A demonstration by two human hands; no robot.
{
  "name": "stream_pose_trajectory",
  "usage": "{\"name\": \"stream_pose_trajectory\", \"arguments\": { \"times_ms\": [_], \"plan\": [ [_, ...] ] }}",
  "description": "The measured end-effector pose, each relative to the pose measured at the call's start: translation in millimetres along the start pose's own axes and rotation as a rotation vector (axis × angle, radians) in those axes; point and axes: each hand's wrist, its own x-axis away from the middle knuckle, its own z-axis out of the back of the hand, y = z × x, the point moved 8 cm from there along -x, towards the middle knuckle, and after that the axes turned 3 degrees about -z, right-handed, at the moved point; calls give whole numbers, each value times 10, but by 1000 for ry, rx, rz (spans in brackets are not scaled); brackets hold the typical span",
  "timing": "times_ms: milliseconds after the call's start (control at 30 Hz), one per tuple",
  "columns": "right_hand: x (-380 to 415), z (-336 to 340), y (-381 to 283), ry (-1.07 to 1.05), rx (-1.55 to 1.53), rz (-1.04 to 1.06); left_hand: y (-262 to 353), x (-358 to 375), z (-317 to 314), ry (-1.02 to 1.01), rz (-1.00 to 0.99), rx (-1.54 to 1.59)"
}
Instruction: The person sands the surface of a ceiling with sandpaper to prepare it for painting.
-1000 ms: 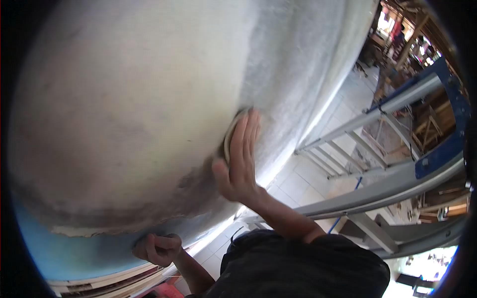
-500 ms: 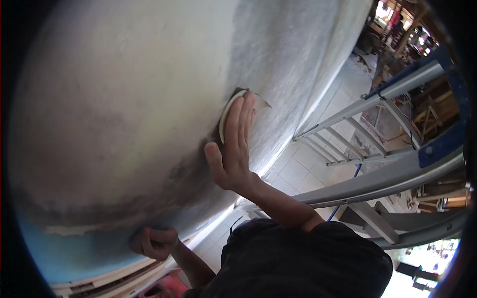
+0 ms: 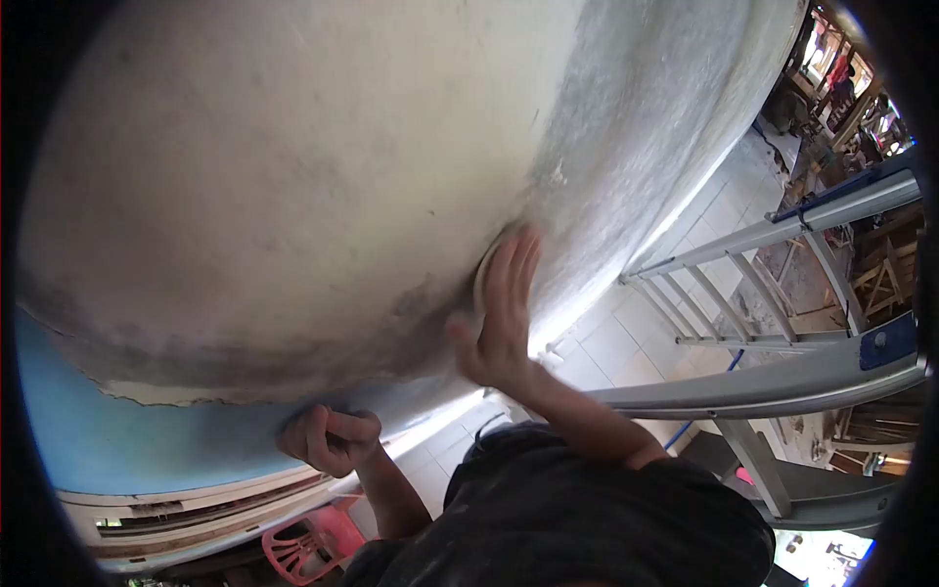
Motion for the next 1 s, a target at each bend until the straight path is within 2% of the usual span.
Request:
{"name": "stream_pose_trajectory", "arguments": {
  "times_ms": [67, 200, 300, 467, 600, 700, 733, 833, 967, 1000],
  "plan": [
    [162, -123, 10, -88, 19, 31, 14, 1, 4, 12, -7, -8],
    [-374, 241, 54, 23, 21, 71, 7, 23, 5, 31, -27, -2],
    [-345, 219, 0, 79, -35, 19, 23, 16, 18, 26, -23, -13],
    [36, 12, 22, -60, 37, 50, 28, 15, -11, 13, -27, -14],
    [-574, 382, 11, 107, 38, 83, 19, 37, 3, 30, 8, 2],
    [-348, 246, -64, 82, -24, 1, 30, -10, -23, 34, -16, -14],
    [-206, 137, -83, -38, 21, 21, 25, -5, -8, 27, -26, -14],
    [-170, 138, -64, -54, 54, 53, 30, 2, -32, 51, -21, -14],
    [-558, 376, -8, 109, 60, 78, 13, 21, -9, 28, 13, -13],
    [-554, 374, -47, 106, 26, 31, 26, 10, -24, 22, 10, -15]
  ]
}}
